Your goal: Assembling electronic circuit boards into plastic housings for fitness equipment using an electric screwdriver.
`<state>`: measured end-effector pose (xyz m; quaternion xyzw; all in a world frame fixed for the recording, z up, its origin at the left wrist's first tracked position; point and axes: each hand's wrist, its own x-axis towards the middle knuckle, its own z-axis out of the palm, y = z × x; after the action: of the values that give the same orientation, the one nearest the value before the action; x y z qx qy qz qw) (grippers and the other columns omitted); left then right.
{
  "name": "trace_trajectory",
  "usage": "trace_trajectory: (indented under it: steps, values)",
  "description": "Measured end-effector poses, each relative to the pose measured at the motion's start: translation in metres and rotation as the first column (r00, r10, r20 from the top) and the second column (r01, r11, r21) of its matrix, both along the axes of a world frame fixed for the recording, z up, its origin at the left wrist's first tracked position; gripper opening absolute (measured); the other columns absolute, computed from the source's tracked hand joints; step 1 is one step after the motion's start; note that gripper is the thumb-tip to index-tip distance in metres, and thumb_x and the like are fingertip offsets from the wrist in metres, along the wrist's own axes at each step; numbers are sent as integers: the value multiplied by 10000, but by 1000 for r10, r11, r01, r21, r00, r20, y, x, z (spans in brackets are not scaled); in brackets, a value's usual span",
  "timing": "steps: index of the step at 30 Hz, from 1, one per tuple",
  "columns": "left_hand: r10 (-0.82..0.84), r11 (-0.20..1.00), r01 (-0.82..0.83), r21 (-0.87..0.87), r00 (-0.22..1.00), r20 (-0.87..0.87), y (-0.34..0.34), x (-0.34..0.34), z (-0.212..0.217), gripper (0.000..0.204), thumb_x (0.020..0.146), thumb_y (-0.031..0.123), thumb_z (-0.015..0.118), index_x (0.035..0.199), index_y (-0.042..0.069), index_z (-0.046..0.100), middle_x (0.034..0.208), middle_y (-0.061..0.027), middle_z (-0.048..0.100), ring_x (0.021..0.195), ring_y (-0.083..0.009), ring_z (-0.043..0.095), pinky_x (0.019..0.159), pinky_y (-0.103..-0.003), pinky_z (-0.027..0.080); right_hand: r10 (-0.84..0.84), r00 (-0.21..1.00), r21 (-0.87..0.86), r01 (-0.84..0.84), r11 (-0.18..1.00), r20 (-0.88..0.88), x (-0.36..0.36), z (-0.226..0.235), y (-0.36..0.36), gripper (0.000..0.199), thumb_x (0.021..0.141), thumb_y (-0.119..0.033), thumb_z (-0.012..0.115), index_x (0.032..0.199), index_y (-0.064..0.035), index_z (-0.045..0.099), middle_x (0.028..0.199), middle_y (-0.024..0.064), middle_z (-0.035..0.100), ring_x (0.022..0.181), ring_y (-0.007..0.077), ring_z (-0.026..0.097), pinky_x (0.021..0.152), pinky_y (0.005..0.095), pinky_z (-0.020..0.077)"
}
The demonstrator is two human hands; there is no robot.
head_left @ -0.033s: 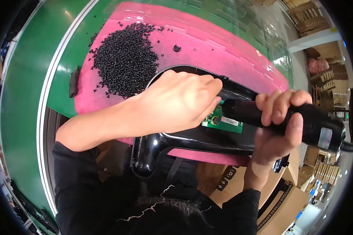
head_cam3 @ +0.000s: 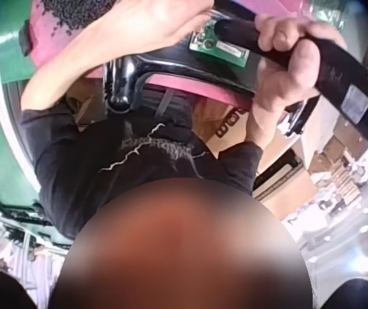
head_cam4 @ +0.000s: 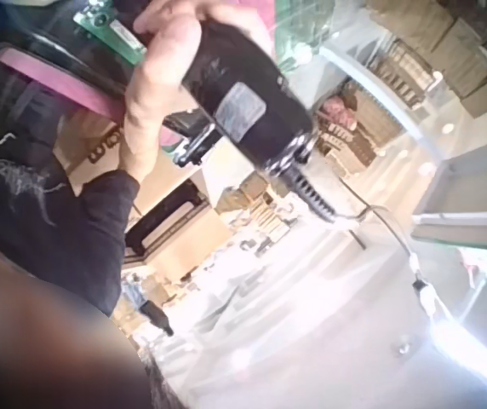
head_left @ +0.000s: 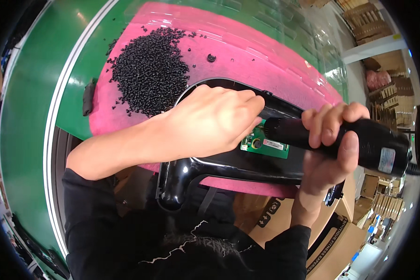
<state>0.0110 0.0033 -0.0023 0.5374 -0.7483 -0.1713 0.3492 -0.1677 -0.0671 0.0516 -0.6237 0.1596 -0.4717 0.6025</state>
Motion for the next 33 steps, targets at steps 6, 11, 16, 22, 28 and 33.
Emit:
trace_trajectory:
  steps: [6, 11, 16, 22, 28, 33]
  values:
    - [-14, 997, 11, -79, 999, -34, 2, 6, -7, 106, 832, 79, 616, 873, -4, 566, 781, -143, 583, 721, -371, 594, 589, -442, 473, 179, 983, -3, -179, 984, -37, 22, 2, -15, 248, 849, -66, 582, 1039, 7, 440, 670, 56, 486, 543, 126, 448, 535, 279, 415]
    - [-5, 1000, 4, -18, 999, -38, 0, 5, 2, 125, 805, 73, 621, 895, -7, 588, 803, -149, 603, 750, -367, 609, 623, -443, 489, 265, 964, -8, -265, 964, -6, 28, -1, -22, 205, 833, -6, 559, 1015, 28, 471, 654, 63, 500, 503, 123, 448, 498, 269, 405]
    - [-26, 998, 27, 49, 999, -26, 1, 7, 2, 137, 787, 87, 637, 879, -11, 614, 817, -141, 610, 754, -358, 615, 630, -438, 495, 160, 985, -56, -164, 985, -63, 21, -4, -12, 294, 862, -281, 580, 1034, -66, 478, 639, -16, 421, 509, 95, 384, 556, 274, 330]
    - [-86, 996, 87, 31, 996, -23, 0, 9, 0, 138, 773, 89, 656, 867, -10, 635, 801, -135, 618, 737, -344, 618, 625, -422, 500, 90, 961, 34, -103, 994, 263, 1, 5, -1, 290, 875, -308, 572, 1024, -76, 484, 641, -25, 452, 504, 89, 405, 566, 277, 344]
    - [-200, 980, 197, -38, 962, -183, -6, 4, 2, 124, 773, 47, 666, 877, -16, 641, 810, -122, 629, 680, -312, 617, 584, -377, 503, 55, 893, 85, -104, 991, 448, -8, 17, 2, 246, 851, -265, 596, 968, -82, 480, 645, -42, 438, 516, 56, 399, 597, 237, 344]
    - [-154, 988, 155, -6, 976, -156, -3, 7, 2, 144, 750, 47, 700, 868, -9, 639, 812, -109, 639, 680, -284, 628, 579, -348, 512, -18, 887, 127, -46, 991, 461, -3, 15, 5, 230, 872, -262, 570, 978, -81, 474, 643, -43, 434, 515, 56, 389, 601, 235, 338]
